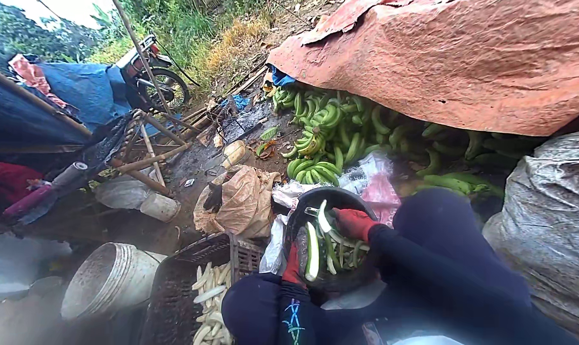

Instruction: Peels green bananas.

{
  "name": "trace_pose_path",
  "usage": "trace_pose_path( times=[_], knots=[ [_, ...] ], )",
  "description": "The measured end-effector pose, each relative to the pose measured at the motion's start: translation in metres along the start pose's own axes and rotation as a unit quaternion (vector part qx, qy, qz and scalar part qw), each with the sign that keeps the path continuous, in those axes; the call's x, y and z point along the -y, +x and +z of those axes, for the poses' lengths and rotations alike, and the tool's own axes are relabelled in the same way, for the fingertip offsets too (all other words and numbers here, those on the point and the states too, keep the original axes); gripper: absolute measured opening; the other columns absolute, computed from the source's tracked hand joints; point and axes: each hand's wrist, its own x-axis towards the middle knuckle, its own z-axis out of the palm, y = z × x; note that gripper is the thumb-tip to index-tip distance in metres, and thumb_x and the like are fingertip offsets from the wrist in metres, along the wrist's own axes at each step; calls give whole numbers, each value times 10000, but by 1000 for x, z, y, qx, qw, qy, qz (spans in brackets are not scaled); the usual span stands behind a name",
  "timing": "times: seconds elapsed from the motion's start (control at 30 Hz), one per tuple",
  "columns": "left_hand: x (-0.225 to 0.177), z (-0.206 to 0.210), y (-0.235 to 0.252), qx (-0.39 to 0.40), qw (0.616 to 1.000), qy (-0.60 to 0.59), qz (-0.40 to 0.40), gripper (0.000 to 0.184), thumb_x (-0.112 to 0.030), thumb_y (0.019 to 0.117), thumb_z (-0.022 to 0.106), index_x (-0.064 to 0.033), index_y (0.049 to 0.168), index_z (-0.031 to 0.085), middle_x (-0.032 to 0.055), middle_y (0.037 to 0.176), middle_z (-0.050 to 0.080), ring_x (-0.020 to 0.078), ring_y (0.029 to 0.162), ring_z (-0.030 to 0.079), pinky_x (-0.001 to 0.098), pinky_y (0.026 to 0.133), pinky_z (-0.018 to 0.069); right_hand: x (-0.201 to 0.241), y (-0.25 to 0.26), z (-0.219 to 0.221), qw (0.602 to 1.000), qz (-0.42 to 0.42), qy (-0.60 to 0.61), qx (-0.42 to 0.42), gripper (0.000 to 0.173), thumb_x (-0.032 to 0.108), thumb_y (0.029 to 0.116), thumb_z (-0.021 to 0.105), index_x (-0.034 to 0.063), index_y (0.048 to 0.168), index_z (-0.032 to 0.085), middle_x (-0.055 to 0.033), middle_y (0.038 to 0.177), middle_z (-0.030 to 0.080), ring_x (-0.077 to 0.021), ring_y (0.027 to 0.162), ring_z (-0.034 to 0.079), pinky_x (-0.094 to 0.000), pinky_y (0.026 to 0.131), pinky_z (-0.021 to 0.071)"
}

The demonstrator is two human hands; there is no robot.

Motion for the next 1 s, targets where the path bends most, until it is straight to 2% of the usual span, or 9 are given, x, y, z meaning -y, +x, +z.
trace_pose_path(
  times=[0.03,0.13,0.23,0.33,0.4,0.63,0.77,0.87,1.0],
  knots=[
    [-12,2,-1,5,998,36,-60,472,-136,1123,301,91,1536,293,266,1583,352,281,1486,343,368,1232,239,-3,-1,-3,1000,-15,-3,11,406,254,1093,454,35,1424,536,-261,1345,626,-434,1287,590,-647,1049,437],
    [-20,17,12,14,995,7,-101,523,-192,1046,574,48,1482,411,246,1417,540,271,1278,558,392,1091,439,-4,-9,-11,997,-66,-31,38,376,250,1093,458,49,1387,578,-256,1297,651,-434,1245,611,-648,1031,442],
    [-24,20,17,-6,993,32,-117,527,-97,983,662,92,1426,448,282,1382,548,309,1269,556,420,1100,419,8,-18,-15,989,-96,-92,65,352,233,1086,478,30,1355,578,-273,1253,656,-458,1205,624,-663,976,458],
    [-21,22,14,1,995,98,-26,588,-140,950,715,91,1429,465,279,1381,564,307,1297,557,413,1131,410,3,-10,-10,988,-54,-101,101,389,238,1098,455,1,1392,547,-292,1315,630,-466,1264,597,-664,1032,440],
    [-21,24,10,2,995,89,39,607,-121,911,749,105,1409,485,278,1351,586,289,1271,575,382,1117,426,-11,2,4,986,-45,-86,137,364,214,1092,483,-57,1312,587,-311,1243,644,-470,1174,632,-656,998,461],
    [-14,17,17,-1,982,171,-77,610,-214,971,701,59,1459,457,266,1442,528,337,1379,489,459,1181,345,1,-18,-17,994,-80,-56,56,368,247,1097,456,41,1376,580,-268,1283,653,-446,1230,618,-658,1012,448],
    [-21,20,12,-7,980,195,-37,650,-141,949,712,74,1484,413,286,1485,476,347,1412,454,447,1199,322,6,-18,-20,989,-69,-69,113,367,211,1105,464,4,1392,559,-286,1277,642,-453,1207,621,-640,1013,454],
    [-26,28,4,-1,991,125,46,615,-91,923,714,99,1446,453,286,1447,513,313,1373,496,400,1179,358,-6,-2,-4,988,-51,-51,138,344,154,1080,520,-118,1278,594,-340,1276,621,-479,1237,595,-647,1049,427],
    [-13,22,18,-134,988,-62,-40,488,-99,1068,495,95,1497,365,286,1503,449,311,1398,454,397,1177,334,-24,5,10,981,-24,183,65,380,236,1131,411,-45,1338,560,-245,1112,635,-326,917,648,-503,878,527]
  ],
)
